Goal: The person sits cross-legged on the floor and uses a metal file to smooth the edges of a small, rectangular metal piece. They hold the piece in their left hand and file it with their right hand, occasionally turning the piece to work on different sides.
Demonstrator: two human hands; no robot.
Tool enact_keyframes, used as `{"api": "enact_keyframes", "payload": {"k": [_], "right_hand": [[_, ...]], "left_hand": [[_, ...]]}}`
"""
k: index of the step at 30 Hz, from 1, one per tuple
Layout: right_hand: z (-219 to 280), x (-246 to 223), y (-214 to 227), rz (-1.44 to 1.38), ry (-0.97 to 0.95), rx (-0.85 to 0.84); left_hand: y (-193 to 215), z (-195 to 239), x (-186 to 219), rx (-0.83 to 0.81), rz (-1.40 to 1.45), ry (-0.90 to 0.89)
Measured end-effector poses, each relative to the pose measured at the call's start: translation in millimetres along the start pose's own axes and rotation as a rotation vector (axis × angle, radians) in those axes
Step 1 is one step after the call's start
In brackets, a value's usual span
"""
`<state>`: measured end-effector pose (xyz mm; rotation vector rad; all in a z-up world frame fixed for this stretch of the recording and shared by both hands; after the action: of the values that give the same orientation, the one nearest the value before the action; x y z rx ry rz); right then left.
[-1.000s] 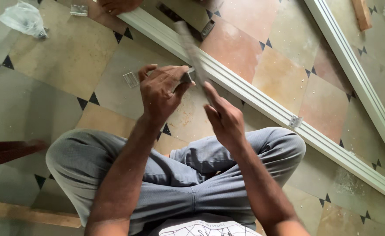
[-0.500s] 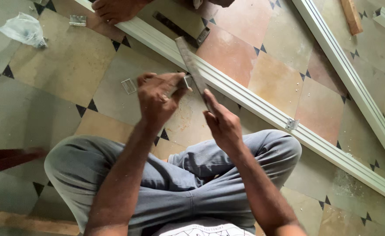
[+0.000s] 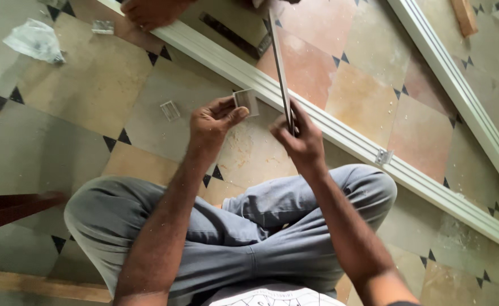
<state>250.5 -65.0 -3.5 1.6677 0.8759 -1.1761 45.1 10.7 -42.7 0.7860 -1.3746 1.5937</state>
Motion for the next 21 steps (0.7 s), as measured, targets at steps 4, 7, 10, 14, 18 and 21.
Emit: {"api": "enact_keyframes", "payload": {"k": [4, 7, 10, 14, 18, 21], "right_hand": [[-12, -3, -15, -0.188, -0.278, 0.031], [-7, 9, -19, -0.270, -0.280, 0.058], [-2, 27, -17, -0.305, -0.225, 0.088], [-6, 48, -13, -0.218, -0.212, 0.041], [-5, 55, -19, -0.010, -0.110, -0.059], [-1, 49, -22, 0.111, 0.016, -0.088]], "left_hand": [[-12, 12, -17, -0.076, 0.023, 0.094], [-17, 14, -19, -0.120, -0.041, 0.088], [-20, 10, -22, -0.098, -0.300, 0.105], [-24, 7, -22, -0.066, -0.511, 0.028], [-23, 1, -20, -0.052, -0.521, -0.043], [-16, -4, -22, -0.066, -0.490, 0.086]]}}
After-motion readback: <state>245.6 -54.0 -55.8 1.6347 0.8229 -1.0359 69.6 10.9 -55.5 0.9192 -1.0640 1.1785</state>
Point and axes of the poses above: each hand's wrist, its own z-axis away from the middle knuckle, its own y-axis out of the back of the hand, x = y × z, the point moved 2 cm from there along -z, towards the middle knuckle, and after that the axes turned 13 degrees about x, right-handed, at the moved point
